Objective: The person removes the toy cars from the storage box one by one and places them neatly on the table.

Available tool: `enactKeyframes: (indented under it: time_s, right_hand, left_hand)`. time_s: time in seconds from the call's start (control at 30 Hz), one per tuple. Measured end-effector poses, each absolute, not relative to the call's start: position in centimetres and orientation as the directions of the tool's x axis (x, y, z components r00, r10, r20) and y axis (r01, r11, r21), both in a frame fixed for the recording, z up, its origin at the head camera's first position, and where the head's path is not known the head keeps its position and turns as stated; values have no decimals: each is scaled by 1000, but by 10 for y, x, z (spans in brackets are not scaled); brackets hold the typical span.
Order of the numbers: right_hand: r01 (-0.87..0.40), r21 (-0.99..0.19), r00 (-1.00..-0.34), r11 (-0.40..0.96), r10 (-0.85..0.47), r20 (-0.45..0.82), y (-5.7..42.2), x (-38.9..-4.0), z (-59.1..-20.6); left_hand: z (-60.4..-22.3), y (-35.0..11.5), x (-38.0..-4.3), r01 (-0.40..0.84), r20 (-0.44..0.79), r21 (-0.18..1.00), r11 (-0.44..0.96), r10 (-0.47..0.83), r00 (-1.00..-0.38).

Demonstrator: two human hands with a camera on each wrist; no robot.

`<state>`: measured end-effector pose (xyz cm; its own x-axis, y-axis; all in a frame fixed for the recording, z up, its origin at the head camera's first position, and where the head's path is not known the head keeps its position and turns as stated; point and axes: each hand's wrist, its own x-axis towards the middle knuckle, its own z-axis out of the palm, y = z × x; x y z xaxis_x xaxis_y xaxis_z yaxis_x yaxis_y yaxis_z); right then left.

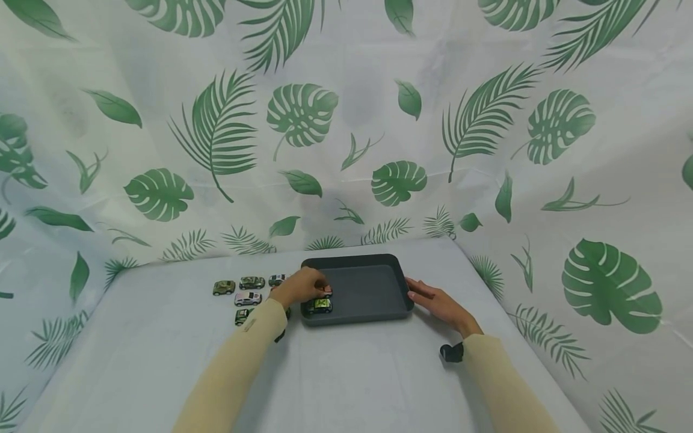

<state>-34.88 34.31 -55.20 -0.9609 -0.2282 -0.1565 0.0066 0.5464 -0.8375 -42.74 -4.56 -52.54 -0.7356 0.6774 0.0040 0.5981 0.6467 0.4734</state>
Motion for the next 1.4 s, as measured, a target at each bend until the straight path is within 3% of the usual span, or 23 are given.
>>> enactKeyframes:
  time_s: [0.57,0.73,1.4]
  right_hand:
    - [-1,-835,-960,551,-235,-154,340,-347,-548]
    - [-4,-829,-959,559,-236,-154,340,-347,-550]
    - [-2,-829,-958,559,-240,-159,340,-347,-549]
  left_hand:
    - [-514,-65,-424,520,153,651,553,575,-803]
    - [-506,-75,-421,487,143,673,556,549,-824]
    - [-495,-140,-415,414,95,612,674,456,-885]
